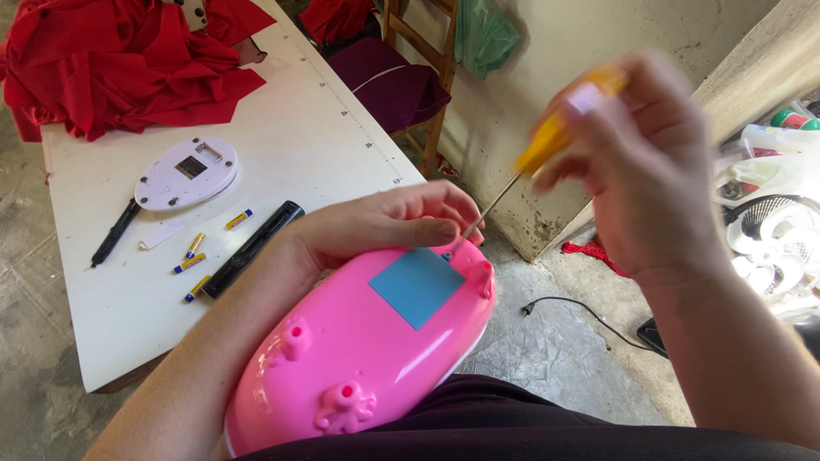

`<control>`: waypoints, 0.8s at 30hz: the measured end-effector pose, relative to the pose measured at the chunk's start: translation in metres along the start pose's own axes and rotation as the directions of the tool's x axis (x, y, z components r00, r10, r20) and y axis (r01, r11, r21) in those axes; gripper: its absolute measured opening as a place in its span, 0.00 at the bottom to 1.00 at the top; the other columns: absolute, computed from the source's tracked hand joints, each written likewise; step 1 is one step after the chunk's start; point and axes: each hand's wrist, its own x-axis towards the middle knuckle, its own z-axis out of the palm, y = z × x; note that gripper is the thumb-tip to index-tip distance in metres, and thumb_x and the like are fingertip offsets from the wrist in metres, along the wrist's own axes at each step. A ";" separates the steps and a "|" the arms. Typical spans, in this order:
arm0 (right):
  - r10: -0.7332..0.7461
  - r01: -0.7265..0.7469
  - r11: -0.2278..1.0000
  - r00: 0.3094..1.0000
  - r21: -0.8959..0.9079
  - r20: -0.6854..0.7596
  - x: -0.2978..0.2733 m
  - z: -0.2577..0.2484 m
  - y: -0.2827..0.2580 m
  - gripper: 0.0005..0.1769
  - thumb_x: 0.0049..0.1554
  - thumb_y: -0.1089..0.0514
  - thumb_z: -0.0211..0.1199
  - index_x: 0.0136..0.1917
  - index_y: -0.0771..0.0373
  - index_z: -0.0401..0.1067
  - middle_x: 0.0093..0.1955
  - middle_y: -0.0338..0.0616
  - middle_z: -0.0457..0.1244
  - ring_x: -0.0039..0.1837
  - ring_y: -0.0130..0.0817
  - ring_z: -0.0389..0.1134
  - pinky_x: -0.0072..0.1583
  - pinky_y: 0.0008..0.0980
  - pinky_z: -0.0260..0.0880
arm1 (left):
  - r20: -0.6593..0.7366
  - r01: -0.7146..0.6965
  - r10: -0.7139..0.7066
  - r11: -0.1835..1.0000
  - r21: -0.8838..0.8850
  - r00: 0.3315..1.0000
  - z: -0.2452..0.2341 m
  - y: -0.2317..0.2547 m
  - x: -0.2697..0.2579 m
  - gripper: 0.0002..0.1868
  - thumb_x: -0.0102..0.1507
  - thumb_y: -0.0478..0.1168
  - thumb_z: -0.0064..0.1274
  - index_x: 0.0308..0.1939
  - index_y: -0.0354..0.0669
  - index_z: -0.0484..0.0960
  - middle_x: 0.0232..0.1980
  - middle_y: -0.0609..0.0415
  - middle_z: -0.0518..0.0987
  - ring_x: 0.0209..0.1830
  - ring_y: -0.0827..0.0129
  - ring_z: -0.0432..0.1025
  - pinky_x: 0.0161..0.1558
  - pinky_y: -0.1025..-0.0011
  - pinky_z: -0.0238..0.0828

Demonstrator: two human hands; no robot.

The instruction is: The person uses a yellow screwdriver to remove a screw from a pink plastic toy, then places the toy on the table. They insert two AA batteries into a black remote control and close the cover. Next, they insert two AA batteries into a white circular device and close its battery compartment.

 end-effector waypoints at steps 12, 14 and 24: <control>0.895 -0.818 0.433 0.442 -0.380 0.068 -0.038 0.008 0.018 0.29 0.62 0.38 0.52 0.54 0.63 0.81 0.44 0.35 0.73 0.21 0.22 0.47 0.23 0.25 0.50 | -0.478 -0.373 0.314 0.927 -0.031 0.820 -0.014 -0.002 -0.044 0.35 0.64 0.47 0.62 0.70 0.41 0.64 0.59 0.45 0.78 0.54 0.66 0.77 0.55 0.67 0.79; 0.858 -0.857 0.491 0.445 -0.155 0.255 -0.040 0.022 0.025 0.25 0.62 0.41 0.54 0.53 0.65 0.78 0.29 0.34 0.59 0.20 0.19 0.45 0.22 0.20 0.47 | -0.499 -0.431 0.394 0.901 0.044 0.772 -0.025 -0.003 -0.037 0.32 0.66 0.46 0.61 0.69 0.39 0.67 0.60 0.43 0.78 0.56 0.66 0.78 0.57 0.68 0.80; 0.550 -0.599 0.774 0.797 0.207 0.250 0.056 0.075 0.042 0.11 0.59 0.58 0.66 0.52 0.60 0.68 0.31 0.35 0.64 0.23 0.13 0.57 0.23 0.16 0.54 | -0.533 -0.568 0.711 0.696 0.440 0.458 -0.089 -0.021 -0.038 0.25 0.72 0.54 0.58 0.66 0.47 0.72 0.65 0.58 0.78 0.68 0.74 0.71 0.71 0.71 0.68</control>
